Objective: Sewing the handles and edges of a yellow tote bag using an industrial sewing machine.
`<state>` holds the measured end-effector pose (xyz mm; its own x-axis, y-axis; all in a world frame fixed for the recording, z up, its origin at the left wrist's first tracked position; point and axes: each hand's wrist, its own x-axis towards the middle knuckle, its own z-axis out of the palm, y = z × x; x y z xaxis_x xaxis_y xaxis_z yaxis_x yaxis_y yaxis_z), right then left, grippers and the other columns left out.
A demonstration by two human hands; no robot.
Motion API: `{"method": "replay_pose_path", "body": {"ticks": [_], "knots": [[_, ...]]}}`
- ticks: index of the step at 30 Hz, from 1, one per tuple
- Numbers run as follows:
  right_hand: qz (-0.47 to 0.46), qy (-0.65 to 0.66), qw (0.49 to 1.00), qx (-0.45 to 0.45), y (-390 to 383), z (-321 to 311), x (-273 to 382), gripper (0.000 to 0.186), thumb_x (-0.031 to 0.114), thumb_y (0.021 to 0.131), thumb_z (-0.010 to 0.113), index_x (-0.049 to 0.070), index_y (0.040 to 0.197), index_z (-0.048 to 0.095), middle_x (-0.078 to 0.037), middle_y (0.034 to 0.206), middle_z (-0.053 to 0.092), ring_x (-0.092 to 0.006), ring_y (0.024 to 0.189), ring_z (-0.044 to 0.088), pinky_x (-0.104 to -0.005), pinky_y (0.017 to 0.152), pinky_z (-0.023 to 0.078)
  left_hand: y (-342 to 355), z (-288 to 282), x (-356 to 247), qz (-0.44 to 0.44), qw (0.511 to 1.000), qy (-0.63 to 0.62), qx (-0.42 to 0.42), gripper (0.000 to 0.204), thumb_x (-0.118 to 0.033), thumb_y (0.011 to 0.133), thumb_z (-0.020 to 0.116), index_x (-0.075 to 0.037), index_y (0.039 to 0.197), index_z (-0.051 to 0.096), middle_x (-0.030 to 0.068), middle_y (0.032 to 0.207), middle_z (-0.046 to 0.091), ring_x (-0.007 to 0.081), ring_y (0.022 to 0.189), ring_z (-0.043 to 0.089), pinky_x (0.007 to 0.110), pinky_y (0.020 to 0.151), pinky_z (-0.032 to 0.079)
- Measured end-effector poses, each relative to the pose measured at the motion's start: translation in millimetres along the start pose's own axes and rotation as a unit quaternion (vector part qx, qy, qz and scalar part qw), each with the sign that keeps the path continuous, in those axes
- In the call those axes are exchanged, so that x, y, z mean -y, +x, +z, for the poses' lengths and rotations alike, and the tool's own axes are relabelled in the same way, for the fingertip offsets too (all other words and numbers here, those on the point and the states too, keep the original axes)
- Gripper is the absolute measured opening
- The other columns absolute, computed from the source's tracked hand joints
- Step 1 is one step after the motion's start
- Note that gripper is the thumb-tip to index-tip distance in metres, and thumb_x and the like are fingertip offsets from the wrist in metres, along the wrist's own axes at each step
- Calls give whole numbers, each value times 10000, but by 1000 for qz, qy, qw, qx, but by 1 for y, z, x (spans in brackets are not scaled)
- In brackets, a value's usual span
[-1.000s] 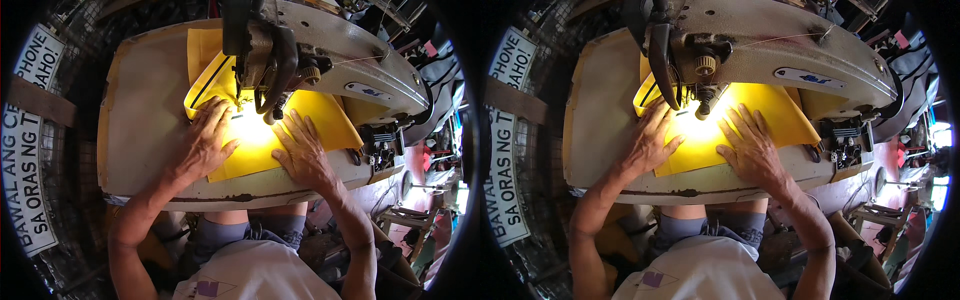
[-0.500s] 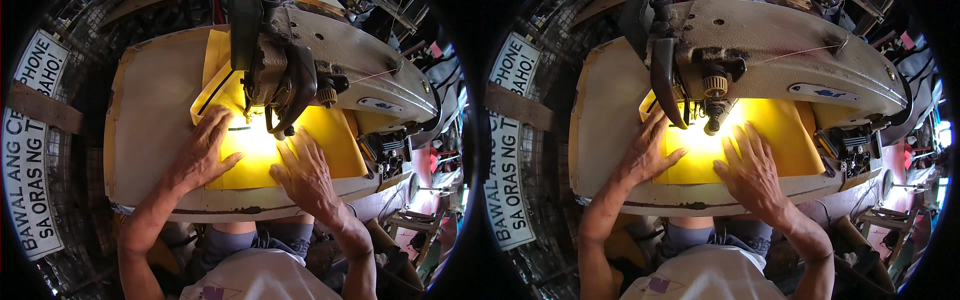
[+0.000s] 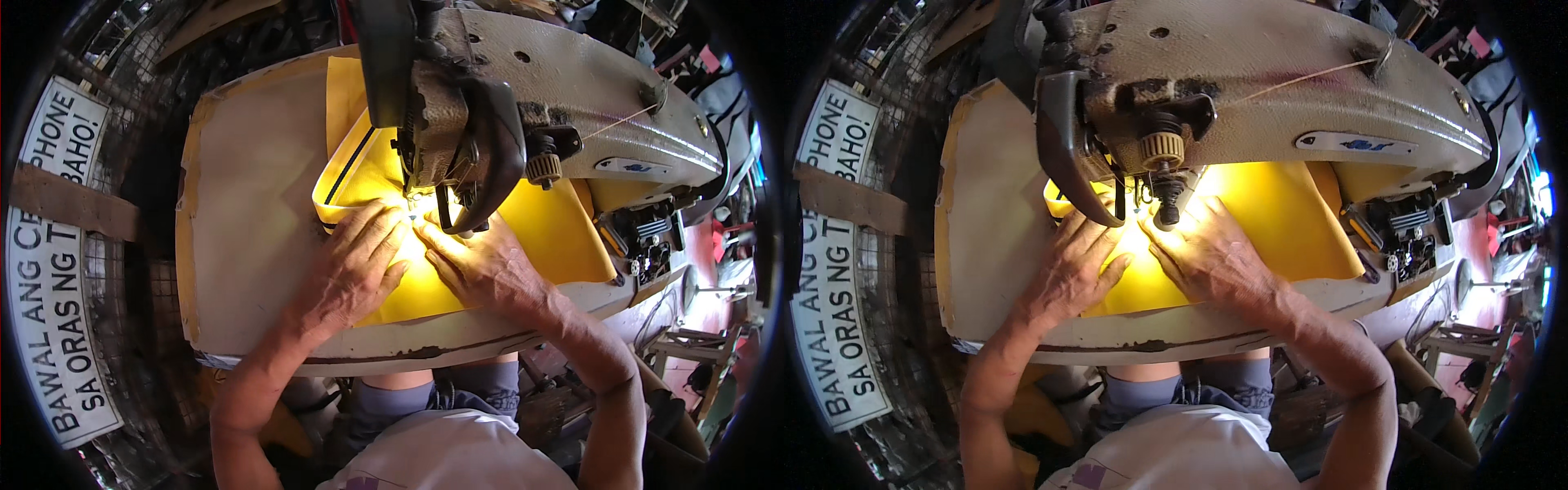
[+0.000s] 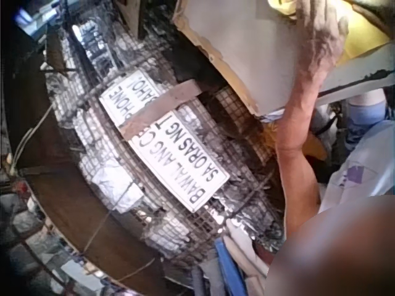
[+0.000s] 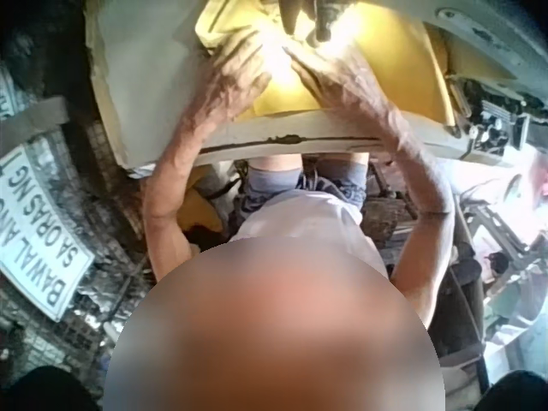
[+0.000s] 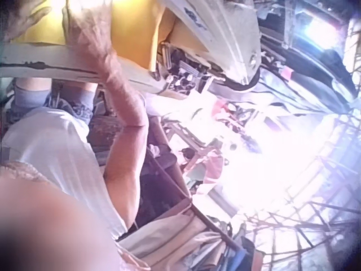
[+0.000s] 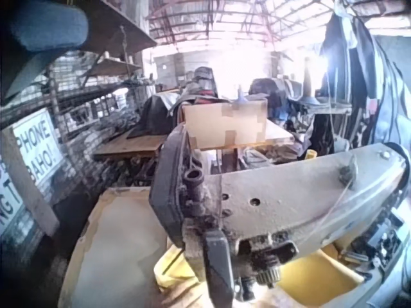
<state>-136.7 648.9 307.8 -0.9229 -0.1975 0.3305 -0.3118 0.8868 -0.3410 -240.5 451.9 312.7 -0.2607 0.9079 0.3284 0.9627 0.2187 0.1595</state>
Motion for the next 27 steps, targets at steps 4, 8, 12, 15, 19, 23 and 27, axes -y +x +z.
{"method": "replay_pose_path", "body": {"ticks": [4,8,12,15,19,23,27], "knots": [[-13,1,1000,-8,-3,-1,-6,297,94,845,646,-2,1125,650,-169,996,668,-331,933,636,-449,842,478,1,0,-4,-20,1000,-14,15,444,-213,835,679,62,1174,595,191,1265,567,320,1259,489,425,1091,369],[-25,-6,1000,12,-3,8,-11,339,165,813,593,37,1125,627,-152,926,614,-319,912,558,-439,774,419,2,2,-2,-26,999,-33,8,495,-223,822,695,67,1205,575,197,1284,553,331,1276,471,438,1100,354],[-25,-34,999,4,1,7,-13,336,180,816,581,38,1118,622,-163,959,615,-326,935,560,-448,802,430,4,2,8,-27,999,-30,12,506,-238,820,694,64,1206,571,199,1297,543,339,1282,461,439,1105,343],[-34,-74,996,19,-9,-22,-6,359,204,793,633,46,1116,621,-156,994,604,-314,964,576,-449,876,458,6,2,14,-12,1000,-23,0,513,-246,817,691,56,1212,564,195,1296,542,336,1285,457,435,1105,339],[77,-116,990,-4,-55,-113,10,382,123,759,744,22,1118,666,-147,1086,617,-305,1007,616,-424,861,511,6,3,16,-14,999,-45,12,549,-244,802,692,44,1242,534,175,1290,520,316,1275,451,428,1101,336],[195,-318,891,-258,-81,-220,-38,245,144,988,547,26,1168,665,-109,1182,662,-223,1060,641,-349,903,511,7,3,20,-7,999,-38,7,574,-256,790,710,37,1249,528,161,1289,513,310,1273,447,426,1099,334],[298,-341,861,-231,-69,-302,-172,367,368,963,581,91,1191,660,-118,1206,656,-272,1095,632,-372,924,491,6,3,21,-10,999,-36,-11,596,-265,803,706,23,1284,502,163,1333,495,320,1296,432,442,1128,310]]}}
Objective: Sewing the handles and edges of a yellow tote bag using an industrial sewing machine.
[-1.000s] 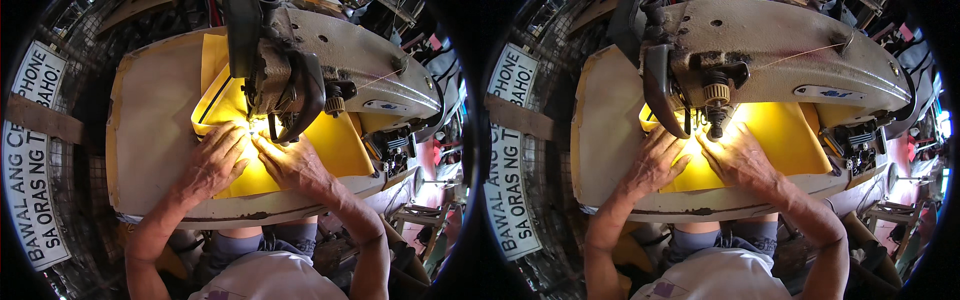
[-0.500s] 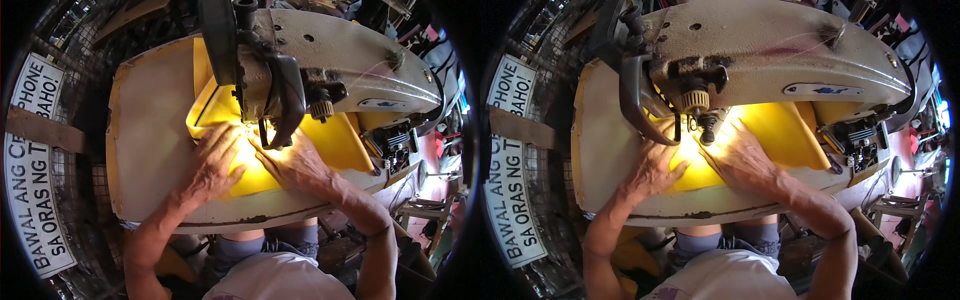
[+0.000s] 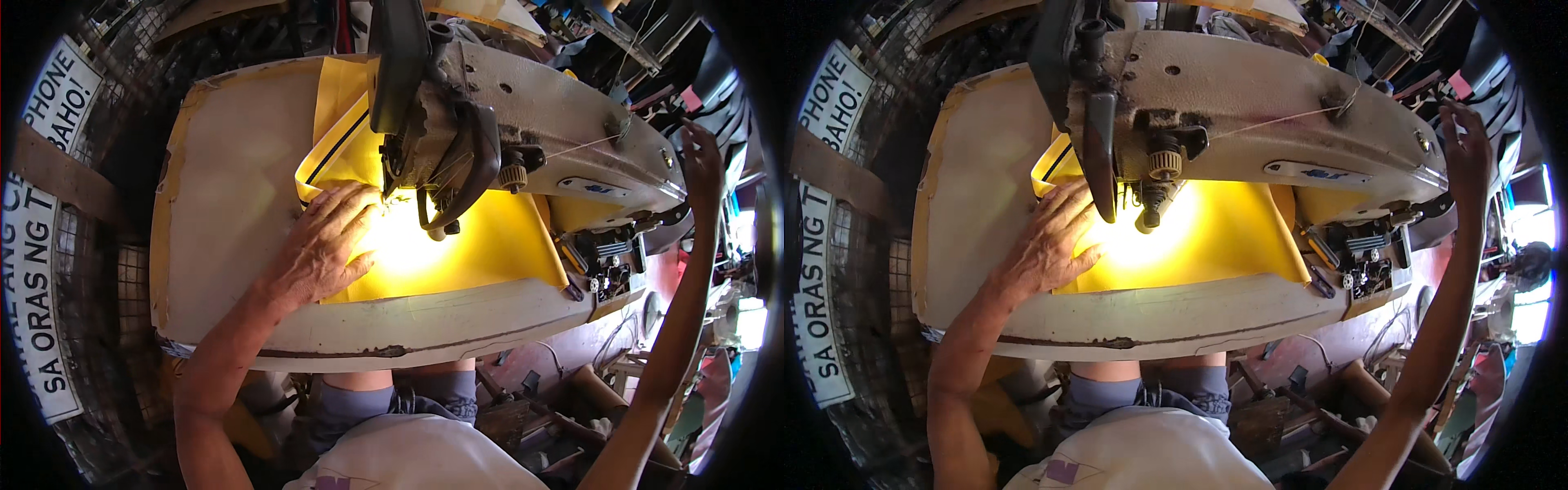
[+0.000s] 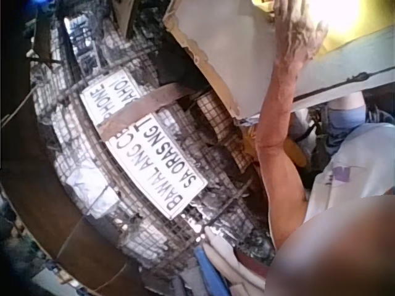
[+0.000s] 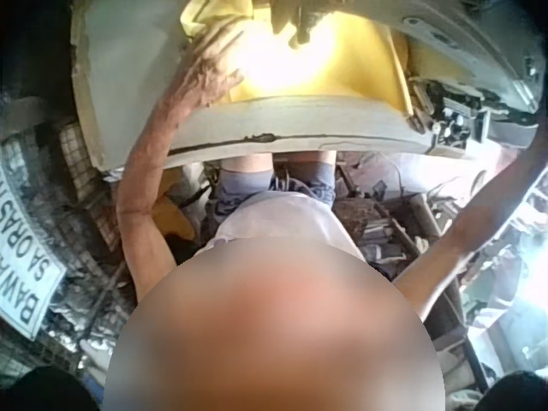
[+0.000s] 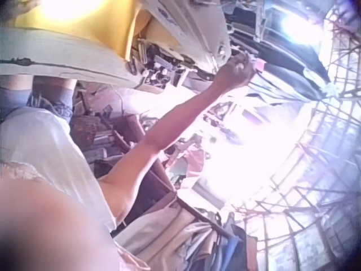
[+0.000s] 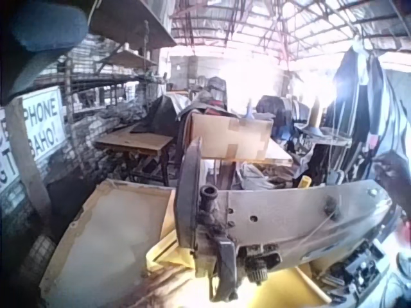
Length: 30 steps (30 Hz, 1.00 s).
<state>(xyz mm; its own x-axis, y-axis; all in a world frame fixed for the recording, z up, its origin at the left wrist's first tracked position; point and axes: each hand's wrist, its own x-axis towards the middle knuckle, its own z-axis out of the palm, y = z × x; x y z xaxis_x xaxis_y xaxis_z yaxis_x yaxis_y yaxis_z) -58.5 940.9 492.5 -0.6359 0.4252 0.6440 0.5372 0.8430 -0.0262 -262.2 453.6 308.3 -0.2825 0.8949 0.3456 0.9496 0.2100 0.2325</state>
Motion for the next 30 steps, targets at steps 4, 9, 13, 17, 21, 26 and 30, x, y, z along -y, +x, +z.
{"method": "replay_pose_path", "body": {"ticks": [4,9,13,17,21,26,30], "knots": [[14,-52,990,128,38,51,-79,428,440,952,518,87,1119,694,-135,1063,698,-291,1004,659,-363,892,476,0,4,2,-6,1000,10,1,609,-273,821,696,29,1305,483,168,1381,472,329,1330,405,452,1153,283],[1,-22,986,164,36,64,-108,435,441,975,463,93,1067,707,-145,987,702,-274,922,673,-347,843,479,0,7,6,-18,999,-21,18,671,-256,804,705,56,1340,449,218,1406,435,353,1363,367,480,1169,253],[98,43,971,216,40,60,-105,462,461,980,452,79,1101,683,-172,1013,695,-294,940,670,-364,830,484,0,5,5,-16,1000,-1,21,636,-286,835,692,35,1334,461,169,1448,421,330,1378,357,463,1171,256],[26,-15,978,209,39,53,-101,352,322,984,481,91,1200,636,-184,1067,683,-329,968,663,-377,845,495,2,2,7,-22,998,-13,54,637,-295,846,687,26,1344,454,169,1461,404,326,1394,338,462,1177,246],[-237,-202,933,183,32,51,-102,376,98,939,492,90,1309,556,-193,1122,664,-360,989,655,-386,877,509,3,2,7,-32,997,-5,71,634,-295,851,684,22,1348,452,171,1466,398,326,1400,331,462,1186,230],[-6,183,926,329,46,52,-133,416,52,895,510,38,1310,541,-203,1185,628,-337,1023,632,-360,901,495,3,5,6,-39,998,2,53,638,-298,858,671,16,1364,442,168,1477,390,316,1410,318,461,1194,217],[-295,-171,912,228,30,48,-182,386,42,903,519,10,1286,555,-191,1211,606,-327,1054,604,-363,932,473,4,3,7,-52,996,-1,70,637,-301,864,662,15,1369,436,168,1482,384,311,1414,312,458,1196,212]]}}
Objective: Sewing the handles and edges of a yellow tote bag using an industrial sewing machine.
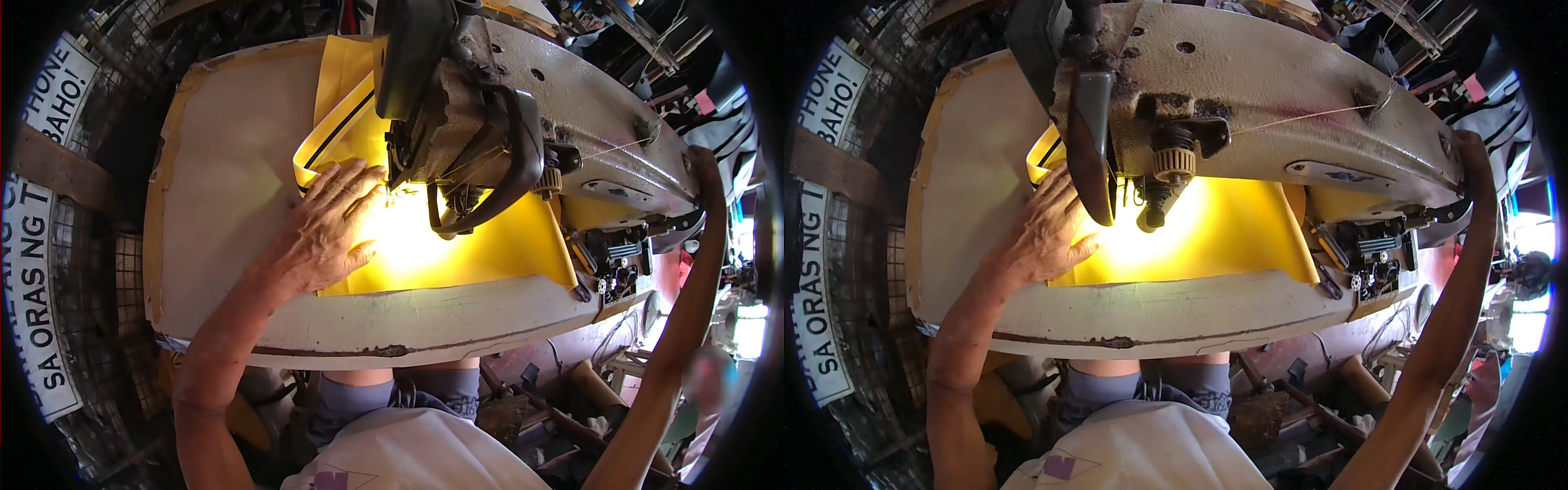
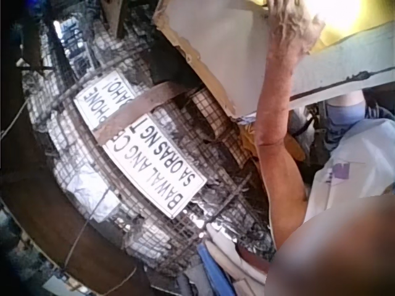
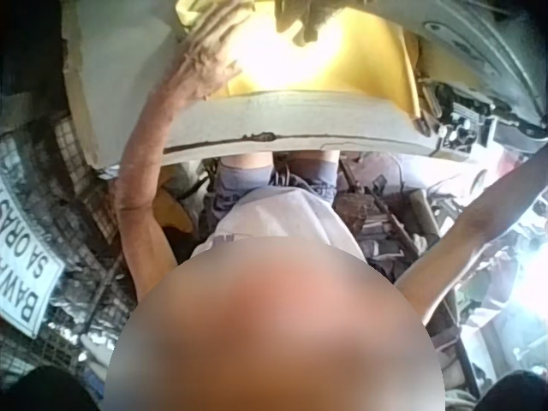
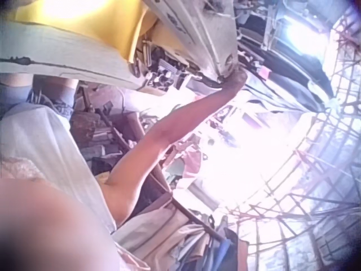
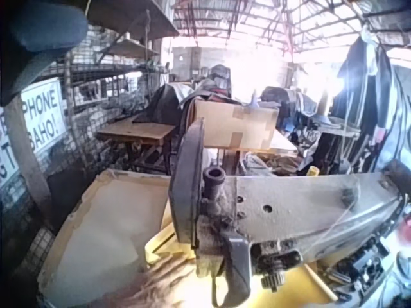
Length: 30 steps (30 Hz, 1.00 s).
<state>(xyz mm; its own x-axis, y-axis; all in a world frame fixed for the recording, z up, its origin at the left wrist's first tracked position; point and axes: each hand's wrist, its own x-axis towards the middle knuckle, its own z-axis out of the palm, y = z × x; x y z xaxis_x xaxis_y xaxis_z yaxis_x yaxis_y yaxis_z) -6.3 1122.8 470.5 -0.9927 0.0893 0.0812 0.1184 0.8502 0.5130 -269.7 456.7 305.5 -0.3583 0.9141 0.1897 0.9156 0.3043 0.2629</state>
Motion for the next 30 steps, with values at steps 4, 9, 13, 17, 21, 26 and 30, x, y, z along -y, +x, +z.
{"method": "replay_pose_path", "body": {"ticks": [4,9,13,17,21,26,30], "knots": [[298,97,898,-308,-80,77,70,353,63,929,511,6,1270,577,-163,1202,615,-292,1080,591,-368,962,453,0,0,0,12,1000,-2,-18,643,-295,860,667,14,1372,433,168,1478,389,313,1409,319,454,1197,211],[399,323,759,-401,-138,114,144,345,166,996,483,-21,1271,572,-162,1223,616,-282,1138,576,-378,949,464,-1,1,1,1,1000,-22,-10,683,-298,861,661,33,1398,399,170,1483,382,307,1413,316,446,1201,204],[241,230,889,-314,-81,23,61,441,200,1029,311,15,1395,472,-157,1364,529,-273,1232,536,-382,1045,420,-3,-2,0,-1,1000,-24,10,684,-300,866,654,40,1401,397,171,1483,383,304,1412,319,448,1199,206],[278,456,835,-133,-9,-23,21,484,308,992,432,11,1365,517,-135,1358,548,-236,1226,533,-361,1033,399,-2,-4,0,19,1000,1,-3,669,-301,866,654,42,1389,418,171,1478,391,300,1412,322,448,1200,205],[309,463,810,-185,-17,-6,82,490,299,976,466,31,1384,513,-134,1335,564,-224,1159,561,-368,988,440,-1,-2,1,13,1000,-11,-6,649,-293,856,665,47,1365,447,176,1462,413,301,1401,342,450,1194,223],[463,445,710,-289,-51,6,120,429,178,987,444,36,1388,496,-139,1272,588,-219,993,622,-344,851,518,-2,1,2,18,1000,-9,-11,629,-285,854,664,48,1350,466,187,1456,422,300,1398,349,452,1186,239],[350,156,865,-325,-62,34,122,345,98,1009,393,24,1315,534,-153,1130,618,-235,833,640,-346,742,547,0,-1,3,25,1000,6,-6,622,-284,859,658,52,1347,467,204,1450,421,309,1399,347,450,1185,239]]}}
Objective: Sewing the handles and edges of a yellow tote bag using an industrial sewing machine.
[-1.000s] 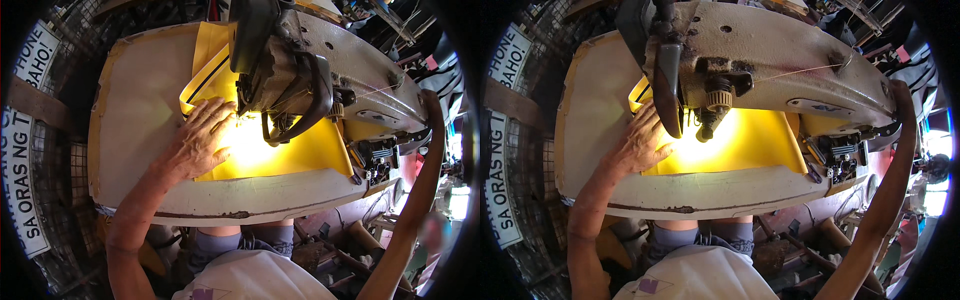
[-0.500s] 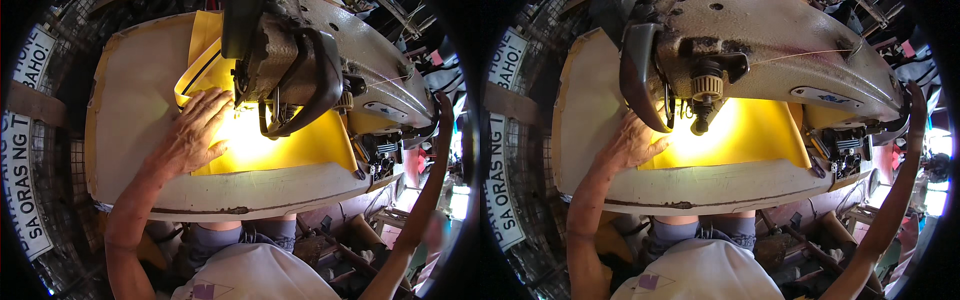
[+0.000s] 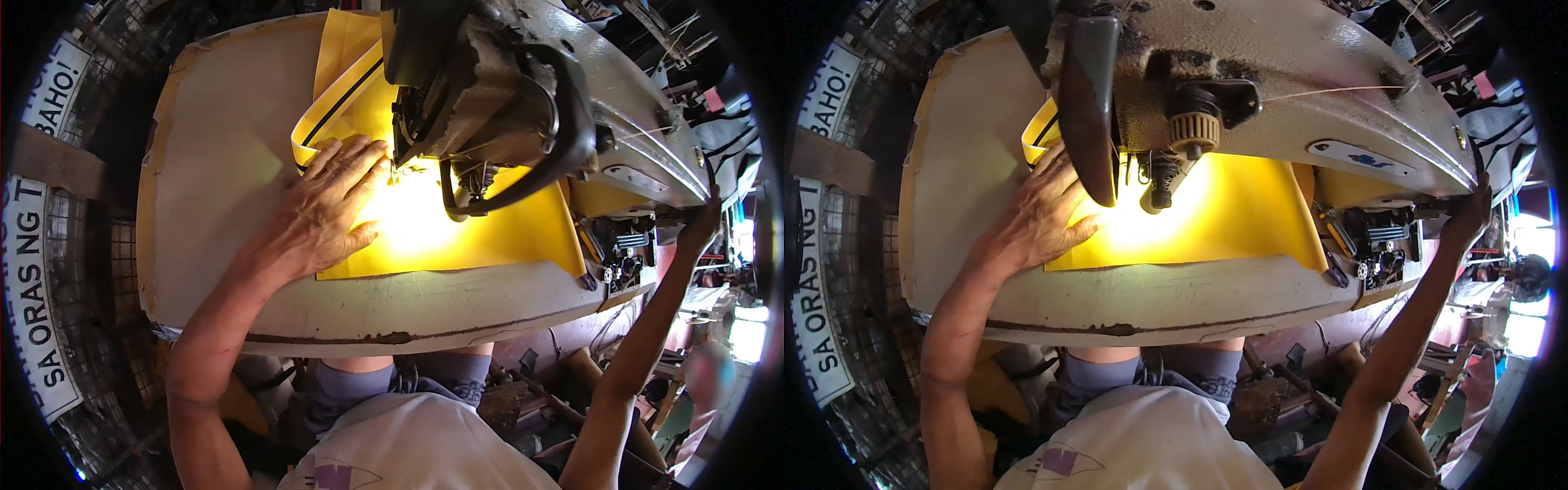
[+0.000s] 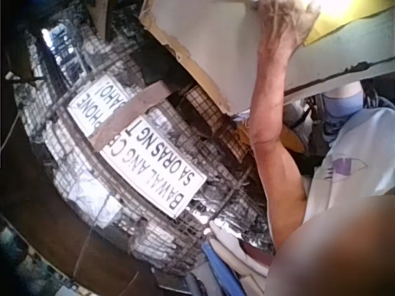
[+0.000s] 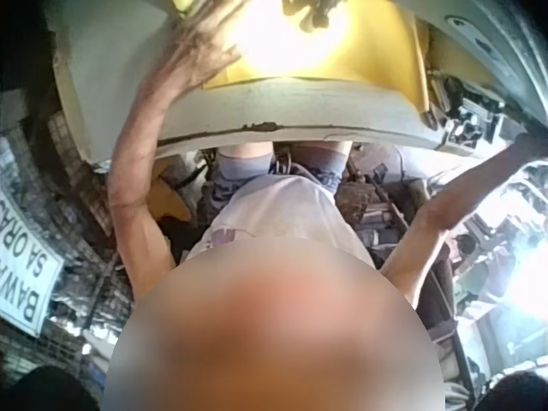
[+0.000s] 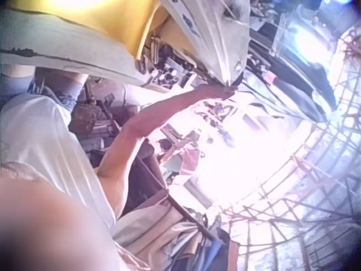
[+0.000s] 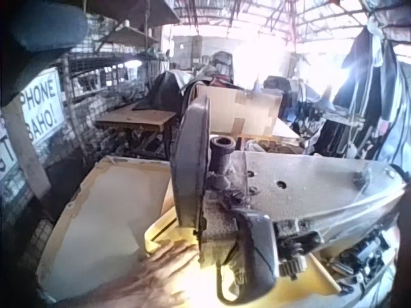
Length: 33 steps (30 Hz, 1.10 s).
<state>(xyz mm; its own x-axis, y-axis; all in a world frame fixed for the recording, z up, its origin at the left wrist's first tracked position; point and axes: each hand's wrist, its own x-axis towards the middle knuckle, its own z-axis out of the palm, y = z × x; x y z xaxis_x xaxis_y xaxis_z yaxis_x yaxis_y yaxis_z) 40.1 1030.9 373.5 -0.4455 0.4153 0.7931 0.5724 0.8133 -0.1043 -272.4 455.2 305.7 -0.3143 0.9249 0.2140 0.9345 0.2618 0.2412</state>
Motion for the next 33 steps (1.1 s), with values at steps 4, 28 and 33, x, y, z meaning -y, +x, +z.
{"method": "replay_pose_path", "body": {"ticks": [4,28,33], "knots": [[167,72,983,-41,-57,21,0,480,395,1045,376,-8,1236,556,-182,1160,601,-261,1001,584,-382,848,467,0,1,-1,3,1000,10,4,595,-259,872,644,59,1343,467,209,1448,422,319,1392,354,448,1186,236],[-220,69,948,219,-92,53,359,217,41,744,633,19,960,646,-124,967,635,-351,791,637,-439,748,532,-45,-41,6,-228,939,254,45,588,-398,917,588,67,1271,527,204,1253,533,348,1107,510,445,974,404],[-293,340,875,182,-122,58,372,129,81,721,663,-1,809,617,-162,873,636,-374,789,605,-448,779,493,-52,-47,-22,-242,946,207,63,553,-347,860,673,82,1193,572,202,1189,554,328,1058,517,435,933,416]]}}
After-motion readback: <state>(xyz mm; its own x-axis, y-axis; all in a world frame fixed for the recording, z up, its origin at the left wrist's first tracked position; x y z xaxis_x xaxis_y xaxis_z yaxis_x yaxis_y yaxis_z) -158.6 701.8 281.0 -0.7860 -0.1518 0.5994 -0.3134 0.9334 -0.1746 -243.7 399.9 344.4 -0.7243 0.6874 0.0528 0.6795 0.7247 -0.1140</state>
